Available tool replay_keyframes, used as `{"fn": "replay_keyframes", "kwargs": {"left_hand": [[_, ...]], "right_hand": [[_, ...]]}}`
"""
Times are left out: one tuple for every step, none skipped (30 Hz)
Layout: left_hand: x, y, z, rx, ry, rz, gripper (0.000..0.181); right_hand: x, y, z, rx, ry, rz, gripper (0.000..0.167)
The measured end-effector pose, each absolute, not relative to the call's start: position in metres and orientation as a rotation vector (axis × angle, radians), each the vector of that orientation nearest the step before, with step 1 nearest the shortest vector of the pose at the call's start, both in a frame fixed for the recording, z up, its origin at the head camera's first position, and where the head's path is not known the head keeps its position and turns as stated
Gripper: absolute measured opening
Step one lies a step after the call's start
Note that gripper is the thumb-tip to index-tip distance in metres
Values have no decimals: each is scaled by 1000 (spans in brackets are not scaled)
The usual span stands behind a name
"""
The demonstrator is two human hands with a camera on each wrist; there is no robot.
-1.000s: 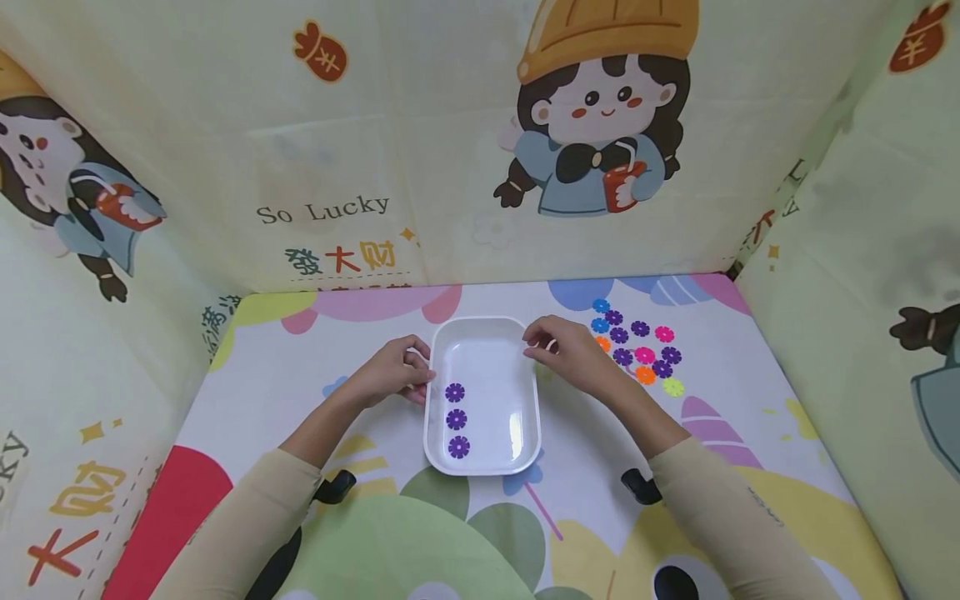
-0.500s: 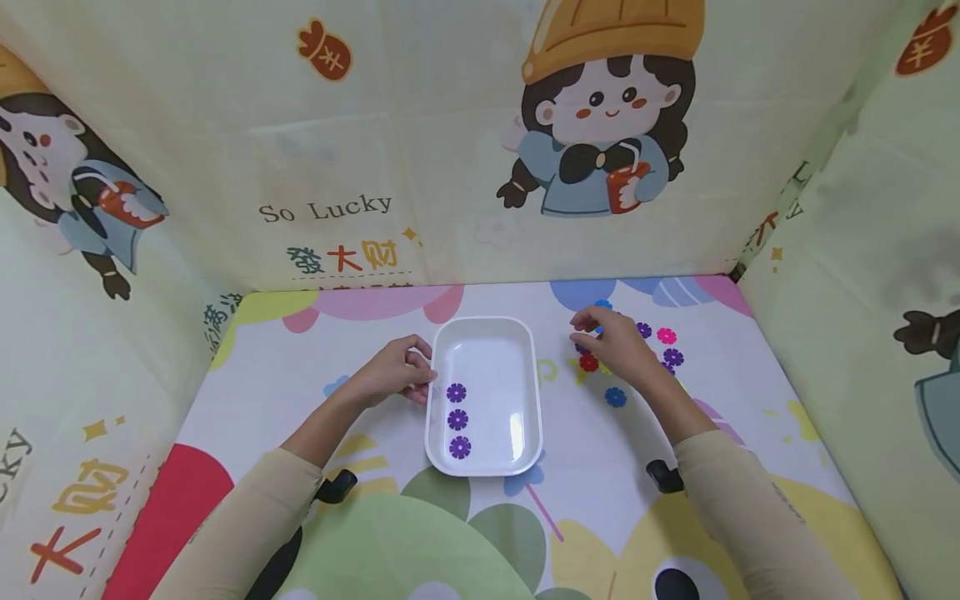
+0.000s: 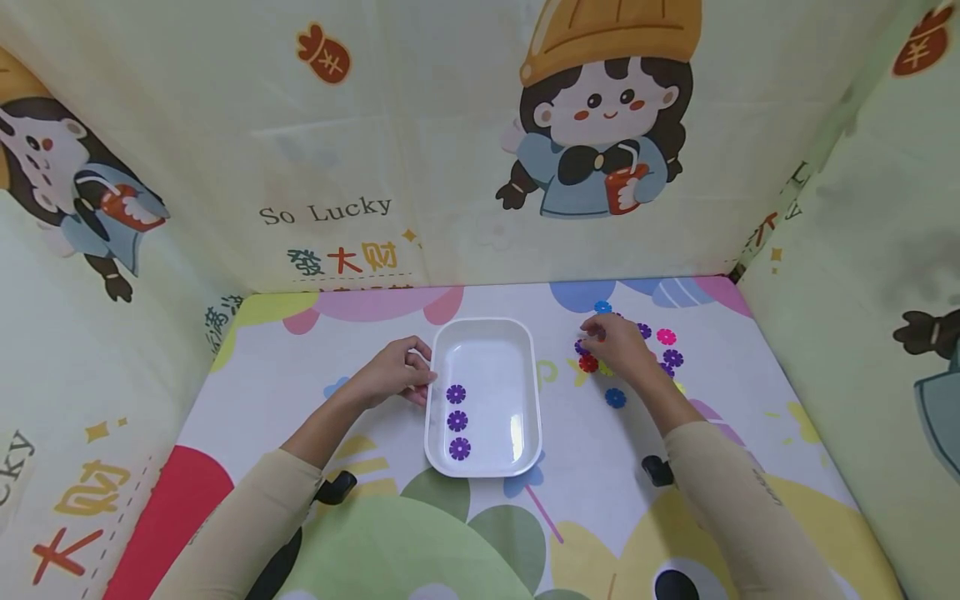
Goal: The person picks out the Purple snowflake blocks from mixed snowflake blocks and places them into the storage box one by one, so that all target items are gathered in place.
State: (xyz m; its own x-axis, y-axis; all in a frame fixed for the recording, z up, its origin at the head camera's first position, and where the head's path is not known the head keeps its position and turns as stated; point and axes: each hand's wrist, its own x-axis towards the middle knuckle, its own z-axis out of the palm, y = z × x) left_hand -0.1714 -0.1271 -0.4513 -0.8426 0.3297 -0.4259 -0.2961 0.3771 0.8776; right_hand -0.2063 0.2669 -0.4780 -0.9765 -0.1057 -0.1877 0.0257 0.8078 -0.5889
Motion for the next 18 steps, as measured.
{"fn": "replay_keyframes", "kwargs": {"left_hand": [[-171,-127,-451,26,2092,1497,32],[-171,-127,-452,25,2092,1496,32],[-171,-127,-452,23,2094,1493,32],[-171,-127,-452,22,2097,1488,32],[-171,-127,-452,19,2098,1485,33],[-171,-127,-452,16,2099,1483,33],[-171,-127,-452,13,2100,1482,33],[-171,-127,-452,12,2100,1482,33],[-171,-127,-452,15,2100,1482,33],[-171,-127,-451,20,2098,1486,33],[-171,-127,-451,19,2093,1492,33],[-171,-127,-451,23,2091,1496,32],[-171,-127,-451,24,2090,1500,32],[-171,-127,-451,25,2089,1501,32],[-171,-127,-451,25,2089,1501,32],[-171,-127,-451,25,2090,1499,32],[-171,-127,-451,22,2092,1497,32],[-171,-127,-452,22,2093,1496,33]], "right_hand": [[-207,267,-479,-55,2786,-899,36],[-208,266,-480,-57,2791,-886,37],[-208,266,-482,-54,2796,-874,37],[-209,265,-483,-52,2798,-865,38],[-209,265,-484,-49,2802,-853,38],[-210,265,-485,-49,2803,-843,39],[-210,264,-486,-49,2806,-833,39],[-210,264,-487,-48,2806,-821,40],[-210,264,-488,-41,2806,-812,40],[-210,264,-488,-38,2805,-806,40],[-210,264,-489,-35,2807,-798,40],[-210,264,-489,-36,2808,-792,40],[-210,264,-489,-35,2811,-788,40],[-210,263,-489,-33,2809,-787,40],[-210,263,-489,-31,2809,-789,40],[-211,264,-489,-31,2805,-790,40],[-211,263,-490,-33,2804,-791,40],[-211,263,-489,-34,2801,-793,40]]}}
